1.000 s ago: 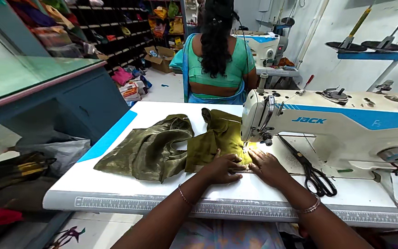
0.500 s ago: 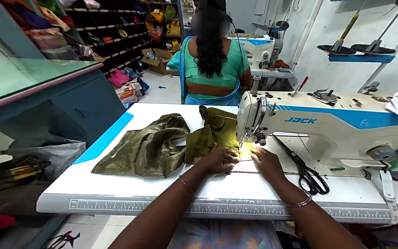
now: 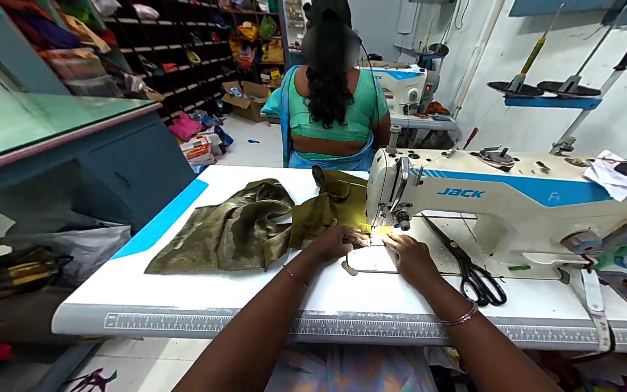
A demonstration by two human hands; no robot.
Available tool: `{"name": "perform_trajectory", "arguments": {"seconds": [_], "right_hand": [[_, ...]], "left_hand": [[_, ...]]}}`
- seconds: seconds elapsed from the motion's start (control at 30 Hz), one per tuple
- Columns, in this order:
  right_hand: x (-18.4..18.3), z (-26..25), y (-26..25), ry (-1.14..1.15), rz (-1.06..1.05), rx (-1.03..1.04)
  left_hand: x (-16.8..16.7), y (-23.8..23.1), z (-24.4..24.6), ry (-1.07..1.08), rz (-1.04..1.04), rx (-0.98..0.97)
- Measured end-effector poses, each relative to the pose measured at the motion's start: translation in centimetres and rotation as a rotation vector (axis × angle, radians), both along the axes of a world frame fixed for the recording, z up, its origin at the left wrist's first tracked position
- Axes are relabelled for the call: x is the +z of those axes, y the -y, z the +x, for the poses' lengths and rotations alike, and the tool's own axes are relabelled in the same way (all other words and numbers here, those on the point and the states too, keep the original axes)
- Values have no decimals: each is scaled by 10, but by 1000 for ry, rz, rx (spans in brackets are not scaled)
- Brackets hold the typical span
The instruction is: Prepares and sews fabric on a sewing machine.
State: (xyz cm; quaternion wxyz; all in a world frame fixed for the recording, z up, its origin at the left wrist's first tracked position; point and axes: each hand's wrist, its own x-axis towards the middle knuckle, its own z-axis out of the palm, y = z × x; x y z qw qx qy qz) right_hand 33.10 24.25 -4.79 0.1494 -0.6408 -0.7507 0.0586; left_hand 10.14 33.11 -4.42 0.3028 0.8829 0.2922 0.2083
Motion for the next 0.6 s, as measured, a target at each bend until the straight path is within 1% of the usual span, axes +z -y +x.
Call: {"name": "perform_trajectory", "arguments": {"seconds": [0.07,0.13,0.23,0.33,0.4,0.5,0.6], "right_hand": [[14,7,15,5,-21,-42],[26,28,31,-43,61,-154],[32,82,59,-70,307,-432],[20,141,85,-24,464,-599],[0,168,94,-3,506,-599],[-21,181,105,-7,478,-523],[-18,179,109,-8,448,-528]], "left_hand": [[-1,-5,1,-4,-6,13],[0,-10,3,-21,-25,20],[4,-15,4,-45,-54,53],[7,-17,5,-45,-47,47],[4,-19,5,-37,-24,34],[-4,-21,4,-22,8,25],[-6,-18,4,5,45,2]]}}
